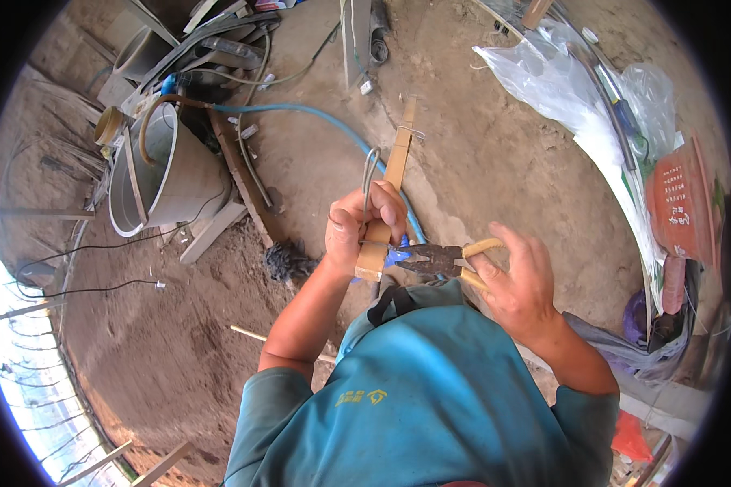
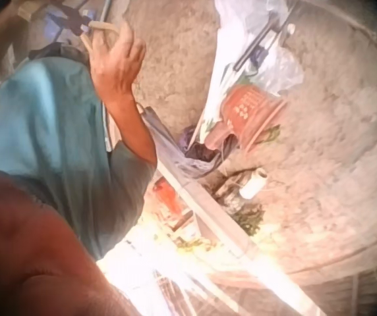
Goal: The person assembles a small wooden device by inserting a metal wire through a wooden piece and bending it with pliers. They repeatedly adjust and tighten the wire to secure it in place.
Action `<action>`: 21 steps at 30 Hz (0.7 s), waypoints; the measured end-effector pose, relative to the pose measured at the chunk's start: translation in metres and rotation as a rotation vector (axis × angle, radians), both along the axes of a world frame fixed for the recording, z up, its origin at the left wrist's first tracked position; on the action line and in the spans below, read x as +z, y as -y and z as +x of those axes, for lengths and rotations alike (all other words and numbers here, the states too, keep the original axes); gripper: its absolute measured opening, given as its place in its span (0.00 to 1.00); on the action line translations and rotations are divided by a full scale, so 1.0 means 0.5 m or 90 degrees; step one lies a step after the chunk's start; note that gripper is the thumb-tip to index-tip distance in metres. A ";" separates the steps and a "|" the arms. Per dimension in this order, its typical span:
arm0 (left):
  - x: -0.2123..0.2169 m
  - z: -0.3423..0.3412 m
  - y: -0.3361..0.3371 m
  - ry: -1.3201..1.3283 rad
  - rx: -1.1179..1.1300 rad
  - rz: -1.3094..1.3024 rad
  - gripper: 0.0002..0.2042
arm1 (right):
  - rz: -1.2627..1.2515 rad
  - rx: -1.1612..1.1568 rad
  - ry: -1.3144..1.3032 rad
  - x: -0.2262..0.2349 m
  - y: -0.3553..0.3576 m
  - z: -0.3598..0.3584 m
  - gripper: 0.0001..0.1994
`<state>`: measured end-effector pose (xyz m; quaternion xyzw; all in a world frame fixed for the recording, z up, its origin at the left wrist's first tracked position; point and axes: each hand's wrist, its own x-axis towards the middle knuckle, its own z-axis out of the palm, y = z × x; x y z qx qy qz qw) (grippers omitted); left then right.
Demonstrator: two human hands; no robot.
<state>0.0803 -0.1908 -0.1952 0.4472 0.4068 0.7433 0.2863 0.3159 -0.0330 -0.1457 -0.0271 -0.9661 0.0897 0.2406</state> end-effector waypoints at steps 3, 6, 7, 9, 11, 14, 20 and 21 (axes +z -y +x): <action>0.008 0.007 -0.002 0.023 0.014 -0.016 0.41 | 0.016 -0.006 -0.016 0.005 0.005 -0.005 0.16; 0.015 0.010 0.000 0.030 0.021 -0.030 0.42 | 0.020 -0.013 -0.030 0.011 0.006 -0.004 0.14; 0.016 0.009 0.001 0.026 0.022 -0.030 0.42 | 0.023 -0.020 -0.033 0.013 0.008 -0.003 0.14; 0.015 0.011 0.002 0.028 0.022 -0.031 0.42 | 0.032 -0.034 -0.037 0.015 0.010 -0.003 0.13; 0.016 0.016 0.002 0.031 0.024 -0.035 0.42 | 0.043 -0.052 -0.041 0.014 0.013 0.000 0.13; 0.021 0.018 0.002 0.024 0.030 -0.042 0.42 | 0.060 -0.034 -0.044 0.021 0.013 -0.009 0.13; 0.022 0.016 0.005 0.011 0.021 -0.041 0.42 | 0.083 -0.015 -0.053 0.027 0.004 -0.007 0.12; 0.023 0.017 0.005 0.013 0.021 -0.039 0.42 | 0.091 -0.016 -0.058 0.031 0.002 -0.008 0.12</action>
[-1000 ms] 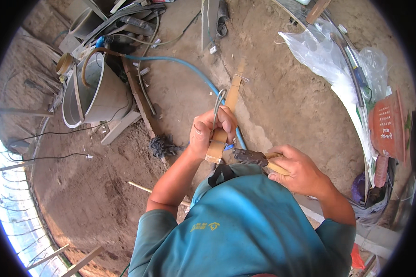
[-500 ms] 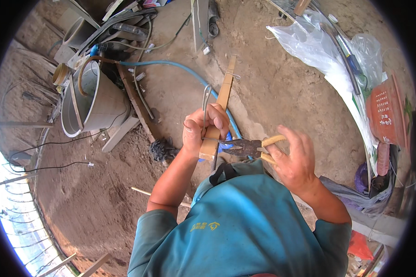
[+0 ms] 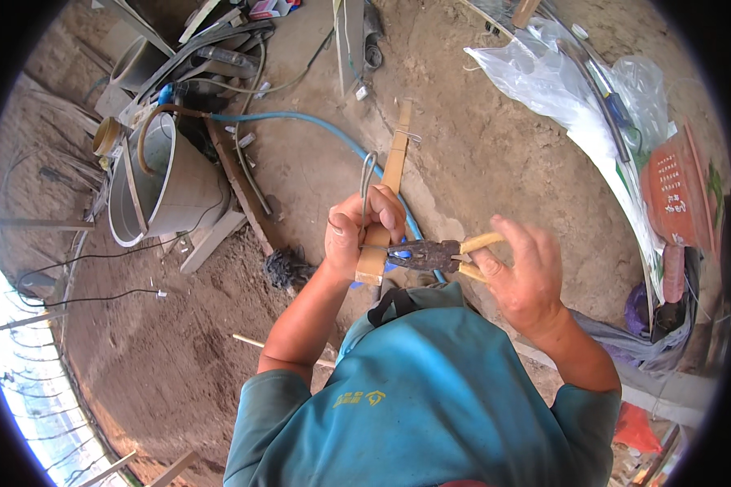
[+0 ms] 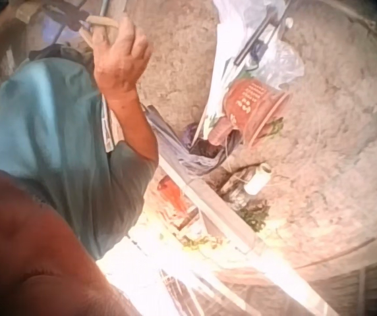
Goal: The person assembles a small wooden device by inserting a metal wire through a wooden piece and bending it with pliers. They repeatedly adjust and tighten the wire to secure it in place.
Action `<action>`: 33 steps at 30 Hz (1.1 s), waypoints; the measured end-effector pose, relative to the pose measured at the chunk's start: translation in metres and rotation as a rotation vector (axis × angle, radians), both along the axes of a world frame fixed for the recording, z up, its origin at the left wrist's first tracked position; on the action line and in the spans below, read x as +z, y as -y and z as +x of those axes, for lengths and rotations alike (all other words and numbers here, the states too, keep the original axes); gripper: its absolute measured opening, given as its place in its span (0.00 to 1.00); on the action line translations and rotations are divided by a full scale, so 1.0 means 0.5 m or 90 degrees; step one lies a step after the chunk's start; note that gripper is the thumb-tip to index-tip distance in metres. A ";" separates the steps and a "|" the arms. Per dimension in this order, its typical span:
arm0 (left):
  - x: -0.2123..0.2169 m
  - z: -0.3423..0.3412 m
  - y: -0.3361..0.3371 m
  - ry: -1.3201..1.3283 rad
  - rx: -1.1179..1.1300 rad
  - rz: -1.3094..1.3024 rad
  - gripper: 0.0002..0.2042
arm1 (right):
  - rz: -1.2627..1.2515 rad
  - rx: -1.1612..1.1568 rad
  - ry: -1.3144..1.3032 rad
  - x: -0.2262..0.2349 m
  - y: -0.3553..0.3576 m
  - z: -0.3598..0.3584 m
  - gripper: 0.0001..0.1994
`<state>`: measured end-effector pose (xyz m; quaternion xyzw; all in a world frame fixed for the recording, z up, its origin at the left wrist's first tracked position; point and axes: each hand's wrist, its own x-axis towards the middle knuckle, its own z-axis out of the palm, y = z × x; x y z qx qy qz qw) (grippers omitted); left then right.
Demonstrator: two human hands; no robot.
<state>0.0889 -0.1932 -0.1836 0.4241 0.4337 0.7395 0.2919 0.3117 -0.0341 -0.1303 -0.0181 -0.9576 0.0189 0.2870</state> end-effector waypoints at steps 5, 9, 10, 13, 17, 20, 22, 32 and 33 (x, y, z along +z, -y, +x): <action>0.000 0.004 0.000 0.019 -0.003 0.003 0.43 | 0.017 -0.009 -0.009 0.009 -0.001 0.001 0.11; -0.003 0.003 0.003 0.018 -0.001 0.005 0.43 | 0.023 -0.017 0.001 0.009 0.003 -0.001 0.10; -0.004 0.003 0.003 0.019 -0.002 0.006 0.43 | 0.027 -0.021 0.004 0.006 0.004 -0.001 0.10; 0.001 0.004 0.003 0.021 0.000 0.004 0.43 | 0.025 -0.023 0.007 0.003 0.006 0.001 0.10; 0.002 0.002 0.007 0.017 -0.003 -0.003 0.43 | 0.020 -0.012 -0.003 0.004 0.008 0.002 0.11; 0.002 0.004 0.006 0.026 0.000 -0.003 0.43 | 0.019 -0.019 -0.006 0.005 0.010 0.001 0.11; 0.003 0.005 0.006 0.026 0.001 -0.006 0.43 | 0.020 -0.015 -0.008 0.004 0.009 0.001 0.11; 0.003 0.004 0.005 0.014 -0.004 -0.011 0.43 | 0.061 0.070 0.022 0.036 -0.029 -0.009 0.11; 0.003 0.002 0.005 0.010 -0.003 -0.004 0.43 | 0.060 0.074 0.027 0.034 -0.036 -0.010 0.13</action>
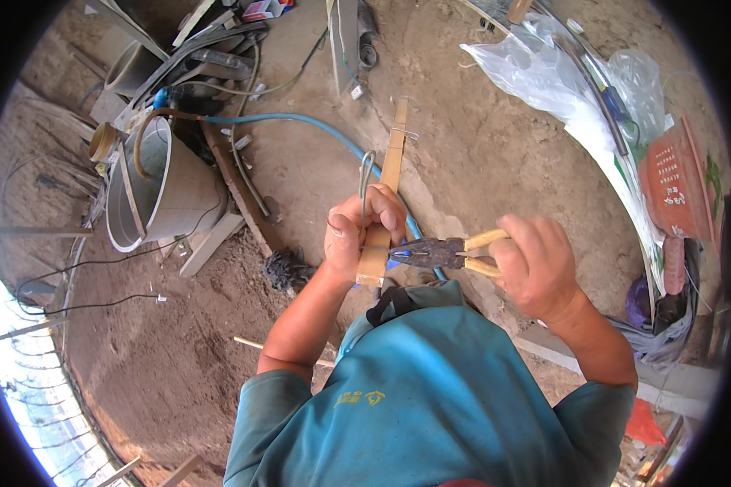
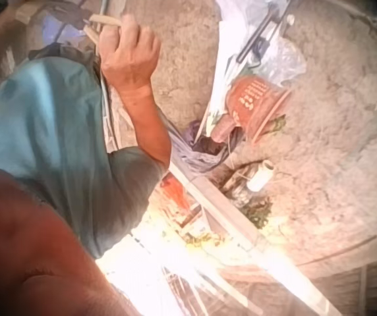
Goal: The person assembles a small wooden device by inserting a metal wire through a wooden piece and bending it with pliers. They repeatedly adjust and tighten the wire to secure it in place.
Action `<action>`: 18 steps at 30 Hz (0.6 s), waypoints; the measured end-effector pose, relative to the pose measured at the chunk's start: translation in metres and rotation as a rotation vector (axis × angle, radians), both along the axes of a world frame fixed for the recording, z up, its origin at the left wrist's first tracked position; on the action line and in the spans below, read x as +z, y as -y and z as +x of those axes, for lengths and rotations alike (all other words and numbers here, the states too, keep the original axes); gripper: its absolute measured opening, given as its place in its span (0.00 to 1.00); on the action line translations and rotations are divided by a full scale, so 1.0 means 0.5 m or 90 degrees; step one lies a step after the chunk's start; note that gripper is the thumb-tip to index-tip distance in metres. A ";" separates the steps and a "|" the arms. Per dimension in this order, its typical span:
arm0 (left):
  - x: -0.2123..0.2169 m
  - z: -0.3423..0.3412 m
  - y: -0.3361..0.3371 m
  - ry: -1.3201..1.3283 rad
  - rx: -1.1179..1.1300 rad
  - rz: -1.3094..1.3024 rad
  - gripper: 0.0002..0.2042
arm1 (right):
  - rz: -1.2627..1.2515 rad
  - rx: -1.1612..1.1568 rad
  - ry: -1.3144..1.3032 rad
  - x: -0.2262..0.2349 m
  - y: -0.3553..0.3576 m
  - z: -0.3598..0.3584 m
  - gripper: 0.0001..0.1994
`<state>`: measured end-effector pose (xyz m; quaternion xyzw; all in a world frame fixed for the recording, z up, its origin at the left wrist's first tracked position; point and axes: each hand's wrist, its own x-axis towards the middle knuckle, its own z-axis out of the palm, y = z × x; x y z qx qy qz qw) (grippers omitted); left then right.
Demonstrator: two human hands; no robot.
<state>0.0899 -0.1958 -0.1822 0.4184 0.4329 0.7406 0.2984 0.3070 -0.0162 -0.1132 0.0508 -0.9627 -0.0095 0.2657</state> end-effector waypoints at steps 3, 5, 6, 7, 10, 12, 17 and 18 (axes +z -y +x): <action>-0.003 -0.004 -0.001 0.009 0.001 0.004 0.43 | -0.022 0.008 0.018 -0.004 -0.012 -0.006 0.18; -0.006 -0.007 -0.005 0.012 0.004 0.005 0.43 | -0.058 0.004 0.038 0.004 -0.008 -0.016 0.21; -0.008 -0.009 -0.006 0.008 0.009 0.007 0.43 | -0.055 -0.015 0.062 0.011 -0.003 -0.021 0.21; -0.010 -0.009 -0.007 0.005 0.013 0.009 0.43 | -0.053 -0.035 0.088 0.021 0.002 -0.026 0.22; -0.010 -0.012 -0.005 -0.043 0.015 -0.001 0.42 | -0.066 -0.050 0.155 0.031 -0.003 -0.033 0.20; -0.025 -0.016 -0.002 -0.038 -0.010 0.008 0.42 | -0.101 -0.049 0.198 0.028 -0.009 -0.035 0.20; -0.034 -0.022 -0.008 -0.019 -0.025 0.028 0.42 | -0.211 -0.064 0.349 0.028 -0.025 -0.037 0.20; -0.034 -0.021 -0.006 -0.012 -0.028 0.029 0.41 | -0.246 -0.041 0.354 0.028 -0.027 -0.040 0.19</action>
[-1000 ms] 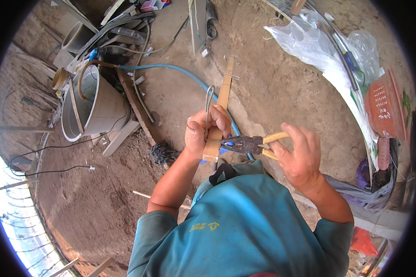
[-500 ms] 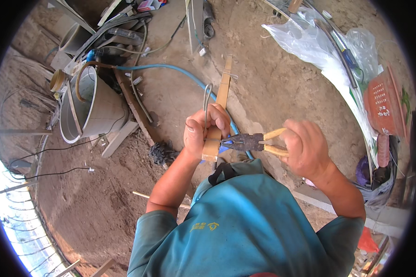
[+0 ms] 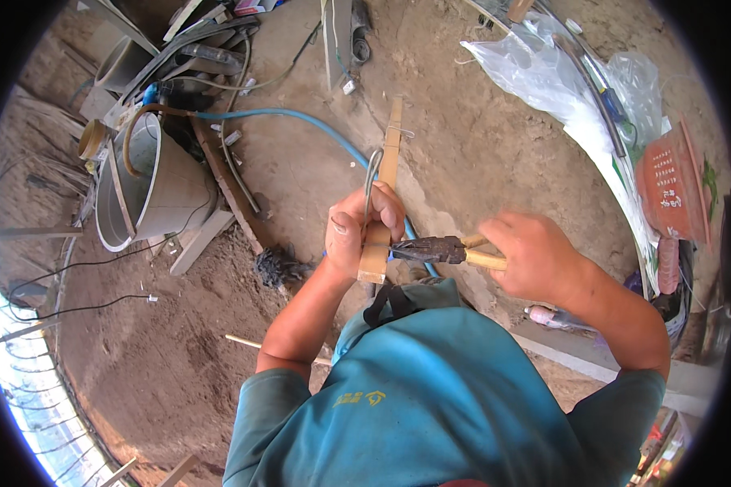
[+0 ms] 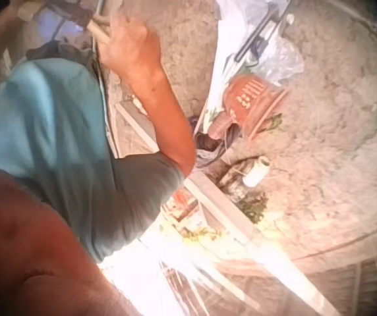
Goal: The person assembles a small wooden device by inserting a metal wire through a wooden piece and bending it with pliers. They repeatedly adjust and tighten the wire to secure it in place.
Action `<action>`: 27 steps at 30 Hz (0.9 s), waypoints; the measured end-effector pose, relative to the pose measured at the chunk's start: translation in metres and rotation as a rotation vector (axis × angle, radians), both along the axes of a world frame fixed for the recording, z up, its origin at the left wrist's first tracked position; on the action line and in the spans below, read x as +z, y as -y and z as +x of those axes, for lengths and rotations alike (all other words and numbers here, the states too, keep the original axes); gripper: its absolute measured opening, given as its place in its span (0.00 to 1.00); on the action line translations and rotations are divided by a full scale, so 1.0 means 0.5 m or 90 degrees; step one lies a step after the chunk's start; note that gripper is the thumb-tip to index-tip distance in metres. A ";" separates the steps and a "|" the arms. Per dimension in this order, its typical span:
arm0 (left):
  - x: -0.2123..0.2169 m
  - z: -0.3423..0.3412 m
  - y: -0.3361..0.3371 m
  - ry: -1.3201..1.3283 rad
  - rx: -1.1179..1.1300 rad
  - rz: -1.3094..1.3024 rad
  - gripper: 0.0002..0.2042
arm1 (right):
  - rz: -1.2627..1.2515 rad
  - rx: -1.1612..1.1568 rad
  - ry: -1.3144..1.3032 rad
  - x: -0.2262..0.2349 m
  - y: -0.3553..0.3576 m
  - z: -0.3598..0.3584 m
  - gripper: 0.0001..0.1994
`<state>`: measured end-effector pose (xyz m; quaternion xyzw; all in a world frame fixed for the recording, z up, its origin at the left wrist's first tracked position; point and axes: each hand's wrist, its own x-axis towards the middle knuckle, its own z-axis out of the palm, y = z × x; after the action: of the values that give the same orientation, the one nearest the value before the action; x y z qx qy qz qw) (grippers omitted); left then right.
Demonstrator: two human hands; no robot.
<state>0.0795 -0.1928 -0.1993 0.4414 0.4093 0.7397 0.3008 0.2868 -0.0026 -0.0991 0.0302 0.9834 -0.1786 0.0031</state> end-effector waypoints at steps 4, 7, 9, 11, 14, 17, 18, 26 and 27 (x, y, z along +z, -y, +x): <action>-0.001 -0.003 0.003 0.003 0.005 -0.010 0.41 | -0.132 0.041 0.067 0.005 -0.010 -0.022 0.14; -0.003 -0.009 0.004 -0.006 0.016 -0.007 0.42 | -0.258 -0.025 0.273 0.045 -0.005 -0.049 0.15; -0.006 -0.012 0.008 0.003 0.017 0.001 0.42 | -0.330 -0.075 0.391 0.054 0.000 -0.065 0.15; -0.007 -0.013 0.011 0.012 0.017 0.001 0.43 | -0.382 -0.109 0.450 0.053 0.007 -0.068 0.17; -0.004 -0.014 0.010 0.032 0.022 0.004 0.43 | -0.492 -0.115 0.474 0.030 0.006 -0.062 0.22; -0.009 -0.017 0.006 0.048 0.018 0.022 0.43 | -0.569 -0.103 0.530 0.002 0.003 -0.060 0.24; -0.010 -0.017 0.005 0.046 0.014 0.028 0.42 | -0.579 -0.100 0.531 -0.005 0.001 -0.058 0.25; -0.003 -0.031 -0.004 -0.014 0.025 0.069 0.39 | -0.562 -0.096 0.379 -0.019 0.018 -0.035 0.27; 0.004 -0.029 -0.004 -0.018 0.028 0.065 0.39 | -0.584 -0.082 0.371 -0.036 0.017 -0.025 0.25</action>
<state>0.0651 -0.1908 -0.1974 0.4577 0.3848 0.7596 0.2560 0.2742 -0.0112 -0.1172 0.1343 0.7593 -0.5731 0.2774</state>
